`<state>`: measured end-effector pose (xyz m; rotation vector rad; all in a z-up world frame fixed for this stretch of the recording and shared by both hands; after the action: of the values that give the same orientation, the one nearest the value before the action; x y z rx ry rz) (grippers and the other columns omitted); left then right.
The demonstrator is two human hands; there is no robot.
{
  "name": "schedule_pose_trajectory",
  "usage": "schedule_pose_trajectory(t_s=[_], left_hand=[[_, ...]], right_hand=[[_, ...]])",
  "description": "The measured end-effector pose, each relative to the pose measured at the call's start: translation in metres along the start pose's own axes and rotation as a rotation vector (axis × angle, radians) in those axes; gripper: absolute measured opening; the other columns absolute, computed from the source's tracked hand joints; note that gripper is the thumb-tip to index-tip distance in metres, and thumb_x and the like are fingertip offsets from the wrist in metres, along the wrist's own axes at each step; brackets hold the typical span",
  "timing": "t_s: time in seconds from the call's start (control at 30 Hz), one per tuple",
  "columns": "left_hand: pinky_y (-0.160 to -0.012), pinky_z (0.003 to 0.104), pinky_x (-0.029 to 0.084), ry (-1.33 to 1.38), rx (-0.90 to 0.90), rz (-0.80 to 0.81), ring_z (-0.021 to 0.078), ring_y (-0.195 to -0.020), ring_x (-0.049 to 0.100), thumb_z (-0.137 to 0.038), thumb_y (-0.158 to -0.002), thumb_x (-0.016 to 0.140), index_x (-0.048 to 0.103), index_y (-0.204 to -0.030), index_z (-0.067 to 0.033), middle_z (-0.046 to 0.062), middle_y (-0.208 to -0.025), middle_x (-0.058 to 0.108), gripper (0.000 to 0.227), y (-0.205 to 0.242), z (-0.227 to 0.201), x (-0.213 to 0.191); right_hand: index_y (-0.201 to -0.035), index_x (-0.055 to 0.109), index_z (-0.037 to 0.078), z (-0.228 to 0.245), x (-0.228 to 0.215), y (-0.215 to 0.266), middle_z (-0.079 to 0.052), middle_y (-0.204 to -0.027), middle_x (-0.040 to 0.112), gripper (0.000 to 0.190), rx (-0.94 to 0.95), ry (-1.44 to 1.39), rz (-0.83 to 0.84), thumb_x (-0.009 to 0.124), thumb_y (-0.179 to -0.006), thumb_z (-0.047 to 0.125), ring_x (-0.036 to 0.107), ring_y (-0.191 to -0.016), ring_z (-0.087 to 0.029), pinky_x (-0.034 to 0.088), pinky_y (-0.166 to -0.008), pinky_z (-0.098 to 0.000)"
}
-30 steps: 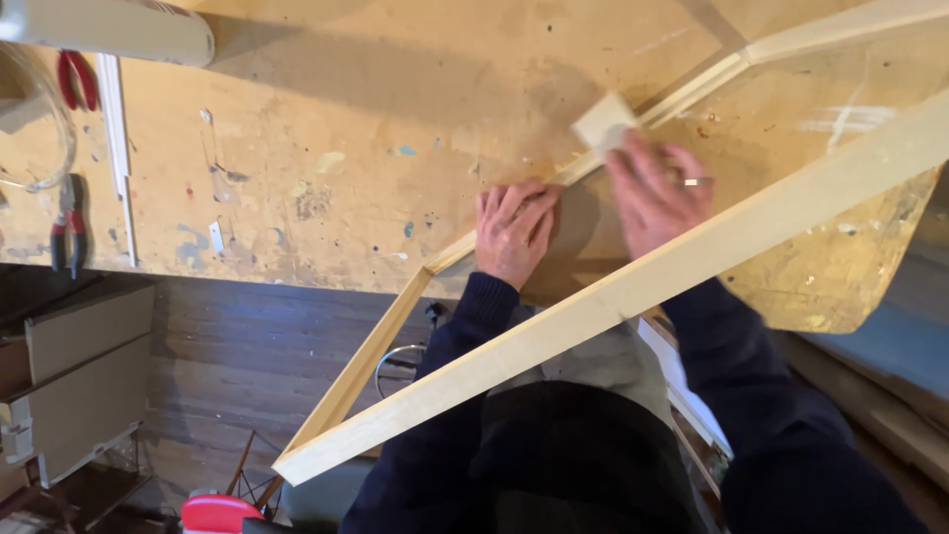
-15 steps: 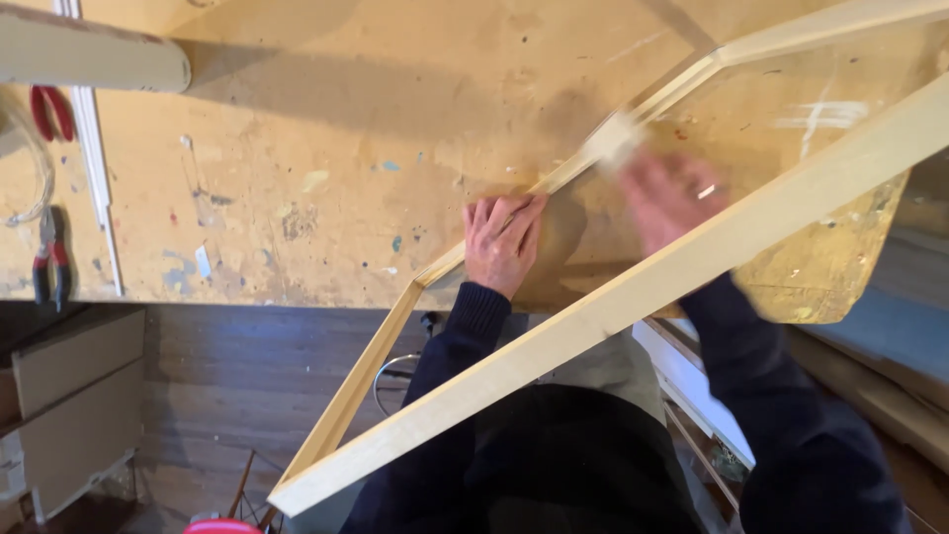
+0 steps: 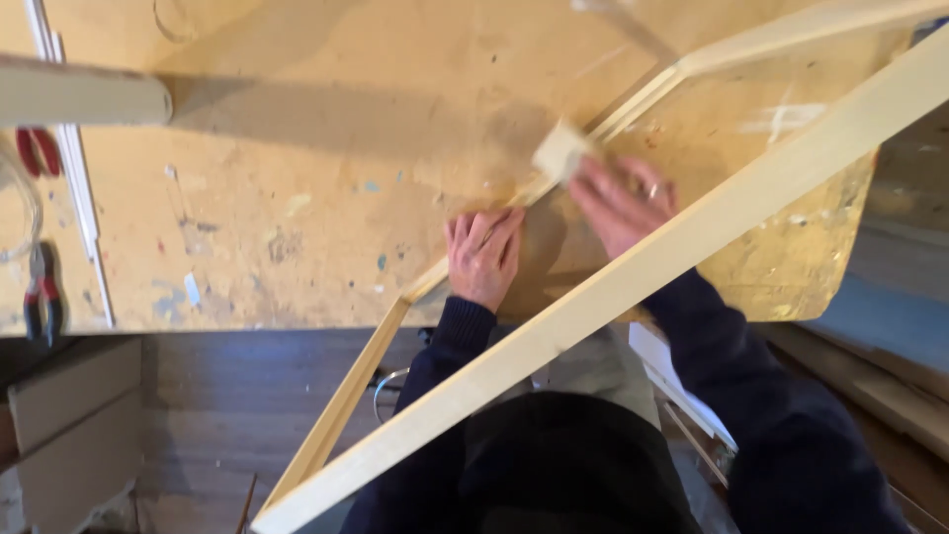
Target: Sanding the joints and surfaces of a wooden picture frame with a sanding block and fitting frame components together.
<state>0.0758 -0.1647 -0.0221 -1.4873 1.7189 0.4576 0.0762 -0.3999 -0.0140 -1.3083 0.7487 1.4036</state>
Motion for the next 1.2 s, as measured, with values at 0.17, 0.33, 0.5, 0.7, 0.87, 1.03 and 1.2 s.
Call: schedule_pose_trajectory(t_s=[0.17,0.33,0.5,0.7,0.87,1.03,1.2], left_hand=[[-0.09,0.041,0.045,-0.017,-0.021,0.011,0.0232,-0.1,0.06,-0.008,-0.089,0.075,0.075,-0.116,-0.0136,-0.002,-0.108,0.067,0.028,0.002,0.0,-0.006],[-0.09,0.041,0.045,-0.004,-0.001,0.008,0.0236,-0.099,0.06,-0.008,-0.089,0.075,0.075,-0.115,-0.0134,-0.001,-0.108,0.067,0.026,0.001,0.0,0.0],[-0.091,0.041,0.046,-0.024,-0.028,0.012,0.0239,-0.1,0.061,-0.007,-0.089,0.076,0.075,-0.114,-0.0133,0.0,-0.108,0.067,0.027,0.003,-0.003,-0.006],[-0.09,0.04,0.046,-0.014,0.004,-0.018,0.0233,-0.098,0.061,-0.006,-0.088,0.077,0.076,-0.114,-0.014,-0.001,-0.106,0.067,0.027,-0.007,-0.002,0.005],[-0.09,0.04,0.046,-0.002,0.002,-0.011,0.024,-0.098,0.061,-0.006,-0.088,0.078,0.076,-0.114,-0.0137,-0.001,-0.107,0.066,0.027,0.001,-0.004,-0.002],[-0.09,0.041,0.046,-0.032,0.004,-0.014,0.0244,-0.097,0.061,-0.006,-0.087,0.077,0.076,-0.113,-0.0138,0.0,-0.106,0.066,0.027,-0.004,0.0,0.002],[-0.089,0.041,0.046,-0.017,0.015,-0.003,0.0246,-0.096,0.061,-0.006,-0.088,0.077,0.076,-0.114,-0.0133,0.0,-0.106,0.066,0.027,-0.003,-0.002,0.001]], right_hand=[[-0.13,0.07,0.025,-0.035,0.012,0.001,0.002,-0.143,0.062,0.031,0.261,-0.453,0.055,0.065,-0.1,0.016,0.061,-0.118,-0.023,0.052,-0.087,-0.0381],[-0.127,0.076,0.017,-0.006,-0.015,-0.008,-0.001,-0.144,0.065,0.041,0.007,0.023,0.038,0.074,-0.087,0.01,0.061,-0.122,-0.029,0.05,-0.092,-0.045],[-0.132,0.072,0.006,-0.033,-0.016,-0.015,-0.009,-0.147,0.063,0.04,-0.007,-0.206,-0.014,0.069,-0.092,0.002,0.061,-0.127,-0.027,0.049,-0.105,-0.0493],[-0.131,0.074,0.013,-0.054,-0.002,-0.003,-0.006,-0.143,0.068,0.034,0.001,-0.14,-0.068,0.071,-0.098,0.009,0.059,-0.125,-0.03,0.048,-0.101,-0.0432],[-0.137,0.072,0.011,-0.044,-0.006,-0.012,-0.007,-0.147,0.067,0.035,0.026,-0.179,-0.083,0.072,-0.103,0.006,0.059,-0.127,-0.032,0.048,-0.104,-0.0434],[-0.135,0.075,0.013,-0.071,0.013,0.004,-0.005,-0.147,0.068,0.034,0.028,-0.141,-0.063,0.077,-0.102,0.01,0.059,-0.127,-0.031,0.047,-0.101,-0.0406],[-0.134,0.075,0.011,-0.048,-0.013,-0.009,-0.007,-0.148,0.067,0.036,0.026,-0.157,-0.029,0.076,-0.098,0.008,0.058,-0.131,-0.032,0.046,-0.109,-0.0431]])
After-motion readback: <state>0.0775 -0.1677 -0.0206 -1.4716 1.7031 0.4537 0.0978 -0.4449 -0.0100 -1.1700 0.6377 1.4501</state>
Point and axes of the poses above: each hand's wrist, its own y-axis away from the middle knuckle, its own x-axis out of the palm, z = x × y, the point moved 3 cm from there along -y, towards the middle knuckle
